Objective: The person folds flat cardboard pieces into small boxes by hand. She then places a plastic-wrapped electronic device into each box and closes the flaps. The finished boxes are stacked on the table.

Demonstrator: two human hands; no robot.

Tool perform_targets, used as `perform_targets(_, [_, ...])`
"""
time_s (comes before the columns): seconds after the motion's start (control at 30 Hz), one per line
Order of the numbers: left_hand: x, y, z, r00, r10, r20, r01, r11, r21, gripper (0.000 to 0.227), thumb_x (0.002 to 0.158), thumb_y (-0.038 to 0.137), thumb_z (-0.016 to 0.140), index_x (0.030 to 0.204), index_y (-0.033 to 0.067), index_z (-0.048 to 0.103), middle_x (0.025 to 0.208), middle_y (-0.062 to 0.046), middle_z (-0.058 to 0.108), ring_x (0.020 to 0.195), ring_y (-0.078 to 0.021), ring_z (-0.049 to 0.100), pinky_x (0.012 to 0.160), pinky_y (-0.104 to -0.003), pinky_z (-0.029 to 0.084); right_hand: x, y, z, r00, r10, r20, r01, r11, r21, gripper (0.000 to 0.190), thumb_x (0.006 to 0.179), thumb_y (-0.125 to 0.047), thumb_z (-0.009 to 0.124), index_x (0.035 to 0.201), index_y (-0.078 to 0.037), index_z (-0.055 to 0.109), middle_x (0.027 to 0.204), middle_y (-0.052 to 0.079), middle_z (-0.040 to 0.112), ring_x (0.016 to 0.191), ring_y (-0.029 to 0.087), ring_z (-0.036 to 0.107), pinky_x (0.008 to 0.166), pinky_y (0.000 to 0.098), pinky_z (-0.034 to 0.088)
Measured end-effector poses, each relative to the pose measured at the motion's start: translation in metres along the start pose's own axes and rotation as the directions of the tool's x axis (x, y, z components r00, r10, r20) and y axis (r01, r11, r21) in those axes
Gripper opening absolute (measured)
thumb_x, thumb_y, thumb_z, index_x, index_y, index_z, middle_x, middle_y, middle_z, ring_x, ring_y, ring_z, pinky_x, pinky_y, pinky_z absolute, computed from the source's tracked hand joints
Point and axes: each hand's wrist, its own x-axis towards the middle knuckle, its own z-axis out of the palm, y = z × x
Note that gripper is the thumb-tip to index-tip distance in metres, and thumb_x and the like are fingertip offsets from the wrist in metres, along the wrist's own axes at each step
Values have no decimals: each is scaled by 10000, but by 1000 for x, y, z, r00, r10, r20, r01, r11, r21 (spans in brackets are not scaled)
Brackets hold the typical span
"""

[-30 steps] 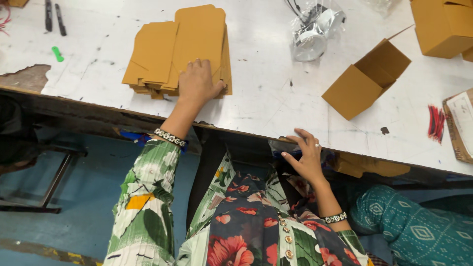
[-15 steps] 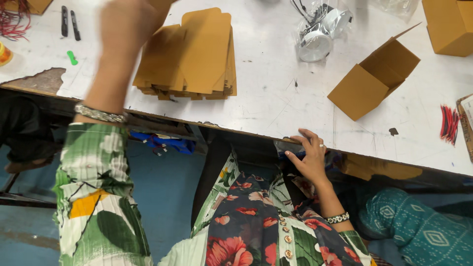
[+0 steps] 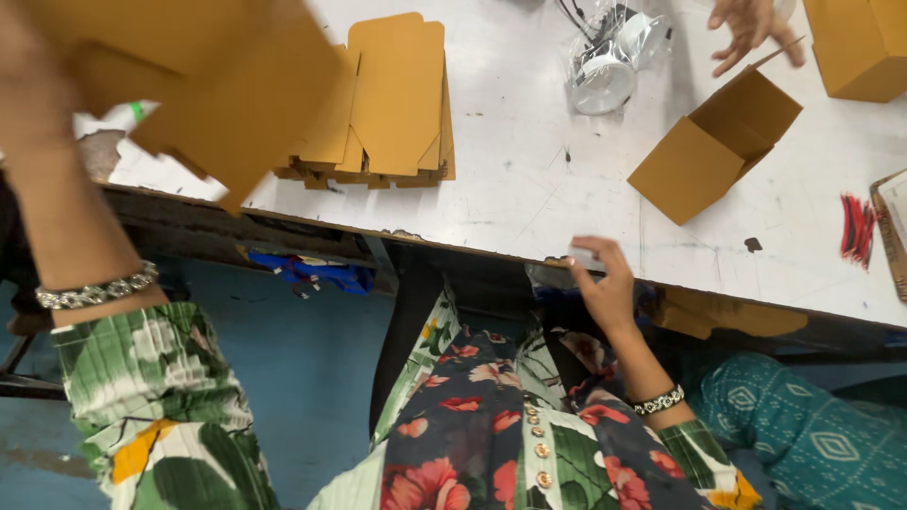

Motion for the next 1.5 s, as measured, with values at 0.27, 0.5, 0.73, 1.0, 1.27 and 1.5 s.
perform_targets(0.27, [-105,220,-79,855,516,50,-188,398,-898,185,1068,0,557,1243,57,576,1033,-105,721,835,-231,700,761,-337,552,18,-136,-52,719,-672,-177,537,699,-472,532,806,-184,782,1208,91,570,1245,238,604,1199,395,546,1021,478,400])
perform_targets(0.5, [-135,286,-92,881,447,-154,-290,254,-923,286,1005,60,672,1275,56,575,1209,-149,642,1108,-337,647,940,-381,529,-1,-101,-69,973,-149,-176,114,974,-197,204,964,-123,756,1156,-58,735,919,74,704,777,143,671,717,268,526])
perform_targets(0.73, [-192,280,-57,783,606,140,-128,377,-917,454,848,116,787,1258,39,608,1195,-154,584,1087,-359,554,922,-443,475,-24,-22,-67,976,115,-185,-119,993,-12,166,1012,-110,711,1135,-7,752,864,59,658,741,108,542,693,254,463])
perform_targets(1.0, [-203,265,-53,809,436,394,121,532,-838,400,825,143,825,1180,74,655,1097,-115,575,1097,-327,553,945,-414,484,-18,20,-42,967,234,-106,-198,942,272,214,996,-162,700,1120,10,729,896,-32,708,790,24,583,730,201,490])
perform_targets(1.27, [-201,268,-65,561,570,601,309,529,-790,389,861,238,769,1129,42,568,739,-149,631,661,-314,630,624,-406,496,-29,46,-40,945,321,-61,-293,914,280,216,986,-169,723,1112,5,744,817,-44,662,702,25,492,650,201,424])
perform_targets(1.5, [-206,277,-70,559,617,554,252,511,-822,283,959,266,693,1127,74,570,723,-170,648,660,-358,661,605,-439,498,-44,40,-15,995,57,-81,-57,998,-1,442,1052,-284,614,1400,-13,592,1231,77,679,1144,175,610,997,324,450])
